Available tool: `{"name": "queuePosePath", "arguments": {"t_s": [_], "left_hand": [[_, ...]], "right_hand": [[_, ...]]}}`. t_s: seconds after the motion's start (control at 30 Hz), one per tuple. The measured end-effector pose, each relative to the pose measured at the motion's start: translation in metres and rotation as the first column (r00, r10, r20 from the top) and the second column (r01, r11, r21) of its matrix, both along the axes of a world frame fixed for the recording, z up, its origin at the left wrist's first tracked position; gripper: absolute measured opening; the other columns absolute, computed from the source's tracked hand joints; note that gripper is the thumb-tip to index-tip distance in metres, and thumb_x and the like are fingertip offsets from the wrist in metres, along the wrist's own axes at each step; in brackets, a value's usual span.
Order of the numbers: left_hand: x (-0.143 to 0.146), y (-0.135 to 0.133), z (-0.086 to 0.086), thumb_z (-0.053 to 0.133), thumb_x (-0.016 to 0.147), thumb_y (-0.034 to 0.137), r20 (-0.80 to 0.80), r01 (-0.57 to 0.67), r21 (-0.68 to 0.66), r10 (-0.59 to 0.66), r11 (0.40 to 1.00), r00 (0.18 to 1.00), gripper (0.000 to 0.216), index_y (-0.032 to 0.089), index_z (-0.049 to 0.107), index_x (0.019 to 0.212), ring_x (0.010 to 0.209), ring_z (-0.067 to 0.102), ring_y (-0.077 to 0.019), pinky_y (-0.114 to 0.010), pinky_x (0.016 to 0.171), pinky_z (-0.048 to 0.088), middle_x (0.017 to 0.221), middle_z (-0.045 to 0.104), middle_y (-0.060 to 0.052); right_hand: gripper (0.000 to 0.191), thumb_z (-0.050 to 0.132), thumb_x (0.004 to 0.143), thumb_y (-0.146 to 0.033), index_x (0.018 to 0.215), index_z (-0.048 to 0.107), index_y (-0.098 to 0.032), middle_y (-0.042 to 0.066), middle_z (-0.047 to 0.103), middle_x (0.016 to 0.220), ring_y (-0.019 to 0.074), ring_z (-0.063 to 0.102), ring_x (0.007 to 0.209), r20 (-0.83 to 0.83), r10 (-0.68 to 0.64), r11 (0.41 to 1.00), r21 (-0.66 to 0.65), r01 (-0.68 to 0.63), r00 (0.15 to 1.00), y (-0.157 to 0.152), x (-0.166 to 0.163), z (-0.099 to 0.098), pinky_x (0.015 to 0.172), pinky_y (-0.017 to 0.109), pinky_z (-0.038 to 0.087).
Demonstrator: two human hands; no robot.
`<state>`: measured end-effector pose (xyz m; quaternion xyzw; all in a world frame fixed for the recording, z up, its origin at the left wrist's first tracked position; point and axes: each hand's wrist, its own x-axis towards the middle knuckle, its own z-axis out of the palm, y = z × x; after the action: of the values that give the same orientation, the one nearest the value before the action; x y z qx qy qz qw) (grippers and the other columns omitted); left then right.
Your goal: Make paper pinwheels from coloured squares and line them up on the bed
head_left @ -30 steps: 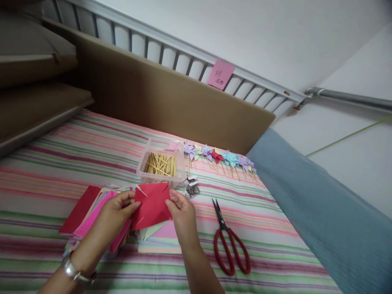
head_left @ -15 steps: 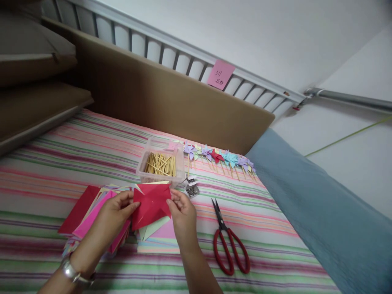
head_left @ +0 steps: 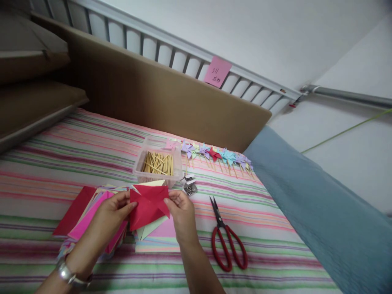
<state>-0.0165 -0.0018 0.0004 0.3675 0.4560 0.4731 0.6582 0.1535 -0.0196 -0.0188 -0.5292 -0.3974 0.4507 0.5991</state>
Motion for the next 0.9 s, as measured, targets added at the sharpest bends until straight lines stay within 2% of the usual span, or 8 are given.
{"name": "queuePosePath", "arguments": {"t_s": [0.13,0.23,0.43,0.57,0.63,0.77,0.83,0.9], "left_hand": [[0.001,-0.001,0.002,0.081,0.054,0.017,0.016,0.014,-0.017,-0.014,1.000,1.000,0.018,0.019,0.067,0.064,0.051,0.060,-0.0140,-0.021,0.051,0.047,0.057,0.069,0.001],[0.003,-0.002,0.004,0.080,0.052,0.015,0.027,0.019,-0.040,-0.018,0.999,0.999,0.019,0.019,0.065,0.062,0.048,0.059,-0.0138,-0.021,0.048,0.045,0.054,0.067,0.002],[0.011,-0.006,-0.010,0.074,0.059,0.020,-0.071,0.069,-0.050,-0.073,0.996,0.995,0.024,0.020,0.060,0.078,0.041,0.057,-0.0145,-0.022,0.040,0.043,0.054,0.064,0.004],[0.014,-0.008,-0.027,0.064,0.066,0.024,-0.300,0.072,0.017,-0.063,0.997,0.952,0.043,0.018,0.053,0.107,0.036,0.053,-0.0149,-0.022,0.036,0.038,0.048,0.055,0.009],[0.013,-0.007,-0.034,0.059,0.069,0.026,-0.373,0.085,0.072,-0.052,0.994,0.926,0.055,0.017,0.046,0.123,0.038,0.052,-0.0148,-0.023,0.038,0.039,0.049,0.053,0.010],[0.005,-0.005,-0.040,0.054,0.076,0.029,-0.547,0.139,0.188,-0.014,0.972,0.837,0.052,0.019,0.048,0.126,0.054,0.061,-0.0185,-0.029,0.050,0.049,0.066,0.064,0.002],[0.000,-0.004,-0.038,0.053,0.079,0.029,-0.660,0.141,0.300,0.099,0.943,0.745,0.046,0.021,0.051,0.124,0.074,0.066,-0.0220,-0.035,0.066,0.053,0.089,0.069,-0.004],[-0.004,-0.003,-0.033,0.053,0.082,0.029,-0.726,0.163,0.449,0.252,0.879,0.639,0.042,0.020,0.052,0.122,0.096,0.063,-0.0254,-0.041,0.084,0.050,0.109,0.066,-0.009]], "right_hand": [[0.007,0.063,0.071,-0.023,0.076,0.061,-0.018,0.000,0.067,0.070,0.0163,0.061,0.065,0.058,0.052,0.998,-0.024,-0.051,0.997,-0.001,-0.001,0.001,0.062,0.027,0.048],[0.008,0.062,0.073,-0.026,0.073,0.063,-0.018,0.000,0.065,0.070,0.0167,0.058,0.067,0.188,0.031,0.999,-0.028,-0.026,0.982,-0.001,0.001,0.004,0.064,0.027,0.045],[0.031,0.065,0.069,-0.022,0.043,0.048,-0.019,-0.006,0.039,0.047,0.0113,0.037,0.050,0.383,0.030,0.998,-0.068,-0.004,0.923,0.004,0.017,-0.005,0.051,0.023,0.032],[0.009,0.060,0.070,-0.019,0.062,0.064,-0.017,-0.006,0.049,0.051,0.0108,0.041,0.049,0.377,0.105,0.991,-0.118,-0.065,0.920,0.005,0.020,-0.018,0.049,0.022,0.032],[0.012,0.057,0.071,-0.018,0.078,0.067,-0.017,-0.005,0.054,0.056,0.0110,0.044,0.051,0.366,0.123,0.988,-0.129,-0.080,0.922,0.006,0.019,-0.021,0.050,0.022,0.034],[0.016,0.054,0.072,-0.017,0.084,0.065,-0.016,-0.005,0.051,0.057,0.0102,0.043,0.051,0.373,0.145,0.985,-0.141,-0.099,0.916,0.004,0.018,-0.014,0.049,0.021,0.034],[0.011,0.055,0.072,-0.016,0.077,0.064,-0.017,-0.006,0.045,0.056,0.0096,0.040,0.051,0.397,0.148,0.985,-0.137,-0.101,0.906,0.003,0.018,-0.009,0.049,0.021,0.031],[0.007,0.056,0.072,-0.016,0.074,0.063,-0.017,-0.007,0.042,0.056,0.0096,0.038,0.052,0.426,0.147,0.987,-0.127,-0.102,0.893,0.002,0.019,-0.006,0.050,0.021,0.029]]}}
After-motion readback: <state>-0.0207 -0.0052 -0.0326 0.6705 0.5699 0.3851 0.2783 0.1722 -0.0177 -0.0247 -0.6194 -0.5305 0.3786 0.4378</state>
